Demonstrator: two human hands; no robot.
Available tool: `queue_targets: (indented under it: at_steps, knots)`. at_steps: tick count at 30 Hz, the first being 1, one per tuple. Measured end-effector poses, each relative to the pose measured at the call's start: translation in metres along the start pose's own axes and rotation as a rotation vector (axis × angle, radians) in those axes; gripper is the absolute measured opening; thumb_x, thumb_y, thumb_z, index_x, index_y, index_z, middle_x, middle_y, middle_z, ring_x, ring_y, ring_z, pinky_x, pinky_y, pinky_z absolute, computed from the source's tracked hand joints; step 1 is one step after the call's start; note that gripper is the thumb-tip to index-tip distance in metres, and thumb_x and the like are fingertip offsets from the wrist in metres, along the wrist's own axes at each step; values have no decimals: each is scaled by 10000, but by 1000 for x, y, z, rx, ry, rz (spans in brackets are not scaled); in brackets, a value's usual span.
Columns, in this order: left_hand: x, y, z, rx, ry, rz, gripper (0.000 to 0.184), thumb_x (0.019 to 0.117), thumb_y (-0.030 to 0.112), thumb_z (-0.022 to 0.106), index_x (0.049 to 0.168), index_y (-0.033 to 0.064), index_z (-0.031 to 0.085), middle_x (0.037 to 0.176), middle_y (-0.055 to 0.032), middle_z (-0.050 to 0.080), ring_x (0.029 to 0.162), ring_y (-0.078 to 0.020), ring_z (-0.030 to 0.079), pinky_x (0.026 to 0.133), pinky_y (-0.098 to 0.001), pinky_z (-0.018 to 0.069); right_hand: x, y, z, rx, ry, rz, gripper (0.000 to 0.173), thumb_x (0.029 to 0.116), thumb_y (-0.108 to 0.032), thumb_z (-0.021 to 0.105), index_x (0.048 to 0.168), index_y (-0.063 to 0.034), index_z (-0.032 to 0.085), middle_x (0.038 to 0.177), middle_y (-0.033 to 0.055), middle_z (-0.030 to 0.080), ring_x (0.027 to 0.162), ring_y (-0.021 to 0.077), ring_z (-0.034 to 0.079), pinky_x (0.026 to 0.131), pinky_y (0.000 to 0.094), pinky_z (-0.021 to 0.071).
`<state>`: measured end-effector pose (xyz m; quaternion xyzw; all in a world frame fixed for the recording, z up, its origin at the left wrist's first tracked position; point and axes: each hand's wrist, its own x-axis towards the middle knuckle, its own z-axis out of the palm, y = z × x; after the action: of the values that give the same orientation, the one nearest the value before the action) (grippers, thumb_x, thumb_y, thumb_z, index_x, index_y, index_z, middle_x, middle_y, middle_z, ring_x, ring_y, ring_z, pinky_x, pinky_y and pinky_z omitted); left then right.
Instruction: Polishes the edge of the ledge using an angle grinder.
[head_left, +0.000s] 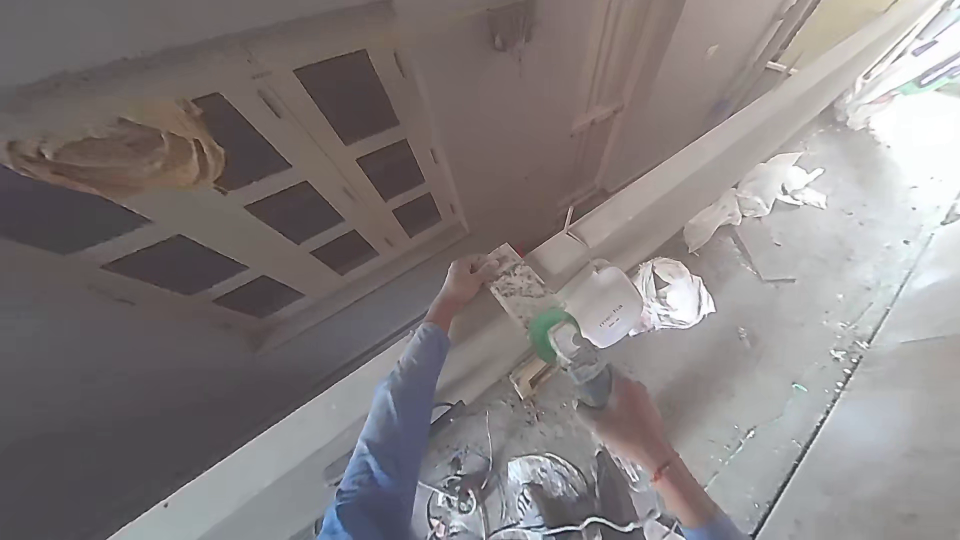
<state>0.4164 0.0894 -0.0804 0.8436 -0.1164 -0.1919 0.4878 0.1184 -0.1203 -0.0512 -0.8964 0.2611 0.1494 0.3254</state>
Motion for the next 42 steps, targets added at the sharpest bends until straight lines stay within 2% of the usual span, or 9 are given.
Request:
queue_targets:
  at_steps: [5, 9, 18, 22, 27, 32, 36, 39, 42]
  knots:
    - [1, 1, 2, 34, 2, -1, 350, 1020, 327, 634, 1217, 43, 686, 1025, -152, 722, 925, -231, 706, 895, -460, 567, 11, 12, 3, 89, 86, 32, 581, 679, -526, 806, 1092, -142, 664, 839, 27, 702, 786, 211, 699, 691, 496, 569]
    - [-2, 2, 3, -8, 21, -41, 341, 1025, 303, 630, 1234, 38, 680, 1050, -142, 724, 949, -216, 705, 913, -445, 566, 2, 13, 29, 58, 49, -62, 699, 659, -560, 797, 1202, -142, 656, 900, 38, 732, 837, 225, 720, 726, 510, 581]
    - [-1, -1, 9, -30, 43, -37, 268, 1043, 225, 599, 1215, 37, 684, 1020, -118, 721, 897, -185, 692, 860, -409, 570, 25, 40, 65, 263, 243, -113, 649, 649, -524, 803, 1134, -112, 678, 871, 23, 733, 806, 180, 723, 717, 478, 595]
    - [0, 3, 9, 42, 60, -43, 330, 1038, 293, 607, 1239, 40, 676, 1067, -136, 718, 955, -212, 690, 906, -440, 554, 20, 35, 81, 246, 233, -204, 674, 651, -508, 817, 1158, -83, 684, 870, 53, 746, 807, 206, 735, 709, 487, 597]
    - [0, 2, 12, 56, 69, -33, 321, 1042, 308, 596, 1205, 47, 688, 1051, -135, 713, 943, -207, 688, 892, -433, 558, 32, 45, 106, 318, 334, -278, 626, 634, -504, 809, 1102, -105, 689, 832, 9, 743, 758, 153, 731, 667, 442, 605]
    - [-2, 1, 15, -14, 85, -35, 276, 1046, 254, 593, 1197, 43, 688, 1033, -108, 716, 916, -169, 684, 868, -393, 564, 52, 56, 111, 455, 398, -227, 646, 639, -486, 820, 1080, -33, 687, 856, 52, 737, 793, 162, 728, 730, 423, 607]
    - [-4, 6, 17, 20, 97, -18, 274, 1050, 247, 586, 1190, 35, 687, 1017, -99, 717, 908, -152, 683, 868, -376, 563, 53, 55, 134, 468, 429, -335, 644, 632, -496, 826, 1081, -52, 700, 868, 39, 751, 802, 146, 737, 727, 419, 618]
    - [-5, 8, 18, 61, 94, -19, 286, 1049, 258, 585, 1181, 25, 685, 1025, -107, 716, 921, -157, 686, 881, -382, 563, 57, 54, 154, 496, 468, -369, 655, 622, -502, 822, 1101, -76, 689, 873, 17, 749, 798, 122, 734, 708, 408, 621]
    - [-1, 8, 18, 147, 112, -59, 311, 1059, 261, 565, 1220, 14, 664, 1087, -154, 700, 989, -209, 680, 929, -429, 546, 68, 53, 153, 589, 490, -320, 695, 615, -486, 834, 1114, -28, 681, 881, 37, 749, 812, 116, 732, 747, 380, 616]
